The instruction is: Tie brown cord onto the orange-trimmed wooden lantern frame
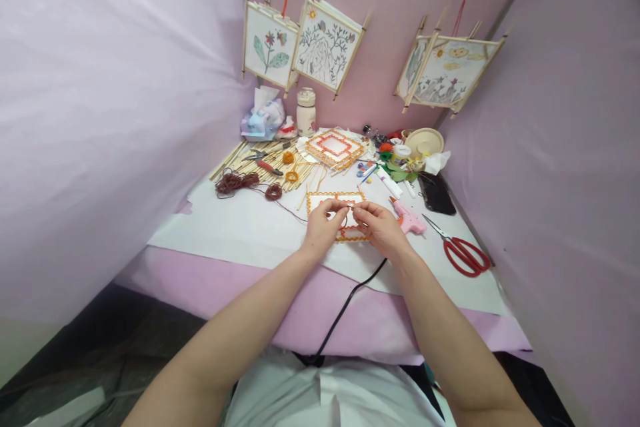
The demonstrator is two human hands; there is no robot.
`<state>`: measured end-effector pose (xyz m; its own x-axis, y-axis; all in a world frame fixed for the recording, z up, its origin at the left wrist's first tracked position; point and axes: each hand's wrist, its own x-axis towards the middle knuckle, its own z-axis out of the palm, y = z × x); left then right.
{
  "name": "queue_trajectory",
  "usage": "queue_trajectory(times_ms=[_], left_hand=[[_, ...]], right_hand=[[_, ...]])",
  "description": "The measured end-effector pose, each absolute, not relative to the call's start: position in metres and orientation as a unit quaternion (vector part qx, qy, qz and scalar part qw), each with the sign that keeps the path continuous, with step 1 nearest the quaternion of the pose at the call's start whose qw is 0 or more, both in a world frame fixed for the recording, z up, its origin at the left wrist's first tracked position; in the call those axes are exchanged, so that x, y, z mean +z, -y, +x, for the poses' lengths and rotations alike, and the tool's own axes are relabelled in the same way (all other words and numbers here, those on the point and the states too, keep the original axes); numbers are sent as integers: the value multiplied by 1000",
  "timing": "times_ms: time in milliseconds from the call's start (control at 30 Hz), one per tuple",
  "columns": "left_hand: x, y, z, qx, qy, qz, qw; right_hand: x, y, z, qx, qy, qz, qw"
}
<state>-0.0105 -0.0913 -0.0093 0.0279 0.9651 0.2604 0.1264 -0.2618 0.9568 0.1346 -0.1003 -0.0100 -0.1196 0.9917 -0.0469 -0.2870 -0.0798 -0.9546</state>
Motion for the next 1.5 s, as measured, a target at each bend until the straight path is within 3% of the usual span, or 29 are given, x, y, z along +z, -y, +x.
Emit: queue_trajectory(times_ms=[300,533,833,1500], left_hand=[[-11,87,-11,556,-408,509,515],[-12,87,-10,570,-404,513,499],[-15,84,-9,524,-377,486,589],[-17,84,-7,504,-393,506,579]], right_hand=[[-6,103,134,576,461,-456,498],[-9,103,132,558,470,-452,513],[-6,104,128,310,613,-510,518],[-13,104,129,228,649,-524,502]])
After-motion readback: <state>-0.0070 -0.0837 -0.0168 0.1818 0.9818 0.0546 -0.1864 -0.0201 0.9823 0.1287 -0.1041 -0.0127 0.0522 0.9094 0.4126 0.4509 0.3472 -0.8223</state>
